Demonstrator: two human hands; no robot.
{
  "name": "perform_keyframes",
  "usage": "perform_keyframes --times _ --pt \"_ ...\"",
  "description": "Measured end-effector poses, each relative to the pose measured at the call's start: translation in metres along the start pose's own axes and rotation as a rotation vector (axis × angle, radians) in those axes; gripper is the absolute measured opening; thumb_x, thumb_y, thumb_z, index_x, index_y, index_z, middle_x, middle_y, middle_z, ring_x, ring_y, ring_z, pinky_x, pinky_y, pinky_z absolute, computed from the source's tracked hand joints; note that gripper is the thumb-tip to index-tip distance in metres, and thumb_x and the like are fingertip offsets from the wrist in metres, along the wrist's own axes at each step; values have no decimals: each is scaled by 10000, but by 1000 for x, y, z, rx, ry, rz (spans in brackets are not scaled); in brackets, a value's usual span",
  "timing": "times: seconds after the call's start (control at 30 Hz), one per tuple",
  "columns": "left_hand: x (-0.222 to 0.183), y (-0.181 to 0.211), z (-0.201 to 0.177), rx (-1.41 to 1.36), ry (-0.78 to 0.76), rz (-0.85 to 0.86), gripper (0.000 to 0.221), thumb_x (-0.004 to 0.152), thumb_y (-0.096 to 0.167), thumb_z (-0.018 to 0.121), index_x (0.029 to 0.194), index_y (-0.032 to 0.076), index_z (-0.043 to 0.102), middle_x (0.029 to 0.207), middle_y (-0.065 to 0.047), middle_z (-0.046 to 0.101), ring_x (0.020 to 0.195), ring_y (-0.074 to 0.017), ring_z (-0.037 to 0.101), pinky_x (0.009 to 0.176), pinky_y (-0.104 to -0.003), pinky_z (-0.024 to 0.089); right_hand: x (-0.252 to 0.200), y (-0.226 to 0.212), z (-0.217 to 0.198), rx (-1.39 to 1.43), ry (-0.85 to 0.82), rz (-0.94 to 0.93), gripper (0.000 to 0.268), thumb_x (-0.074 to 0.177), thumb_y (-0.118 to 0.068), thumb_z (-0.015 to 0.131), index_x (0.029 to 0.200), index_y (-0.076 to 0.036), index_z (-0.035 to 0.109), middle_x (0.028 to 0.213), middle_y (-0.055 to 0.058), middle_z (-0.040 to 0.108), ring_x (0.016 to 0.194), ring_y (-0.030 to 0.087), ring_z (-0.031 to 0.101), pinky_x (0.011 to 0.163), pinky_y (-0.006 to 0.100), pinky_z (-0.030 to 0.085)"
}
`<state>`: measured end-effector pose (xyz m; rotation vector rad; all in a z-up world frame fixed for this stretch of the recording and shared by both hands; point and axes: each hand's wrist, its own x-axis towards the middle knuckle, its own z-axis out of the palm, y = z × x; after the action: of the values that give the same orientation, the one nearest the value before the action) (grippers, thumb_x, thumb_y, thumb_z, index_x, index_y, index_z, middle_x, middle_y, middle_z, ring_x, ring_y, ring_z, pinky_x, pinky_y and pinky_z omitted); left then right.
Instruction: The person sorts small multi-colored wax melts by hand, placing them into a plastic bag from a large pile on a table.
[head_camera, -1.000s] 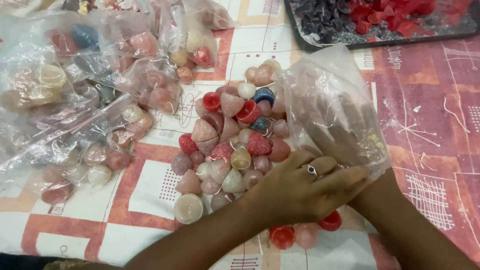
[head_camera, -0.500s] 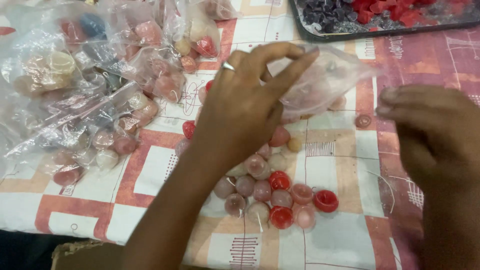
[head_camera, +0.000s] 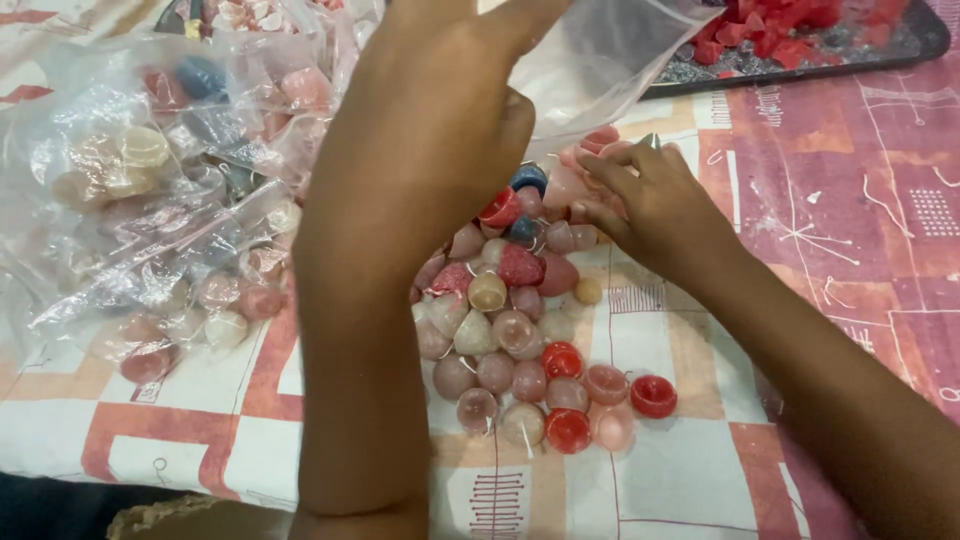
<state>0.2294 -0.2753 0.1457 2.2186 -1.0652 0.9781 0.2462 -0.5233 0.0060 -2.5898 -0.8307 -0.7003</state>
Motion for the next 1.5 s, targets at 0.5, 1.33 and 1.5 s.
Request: perform_keyframes --times 0.5,1.33,1.5 --pt "-4 -5 68 137 -17 -36 545 841 -95 627 1347 100 673 1302 -23 574 939 -286 648 848 -468 537 -6 -18 -81 556 -46 910 395 972 -36 668 1365 -81 654 1192 221 706 939 386 666 744 499 611" --pt "5 -10 31 -270 -138 -214 637 792 -127 559 1372 125 632 1353 -191 570 883 -283 690 775 -410 567 -23 21 -46 645 625 267 40 1265 29 566 1277 16 530 1187 145 669 993 205 733 853 313 676" --pt "-9 -24 41 -320 -217 4 345 746 -125 562 910 98 769 1076 -151 735 962 -285 709 900 -476 529 -25 29 -22 884 402 402 139 1180 -28 597 1306 16 557 1211 119 657 1111 186 722 967 308 642"
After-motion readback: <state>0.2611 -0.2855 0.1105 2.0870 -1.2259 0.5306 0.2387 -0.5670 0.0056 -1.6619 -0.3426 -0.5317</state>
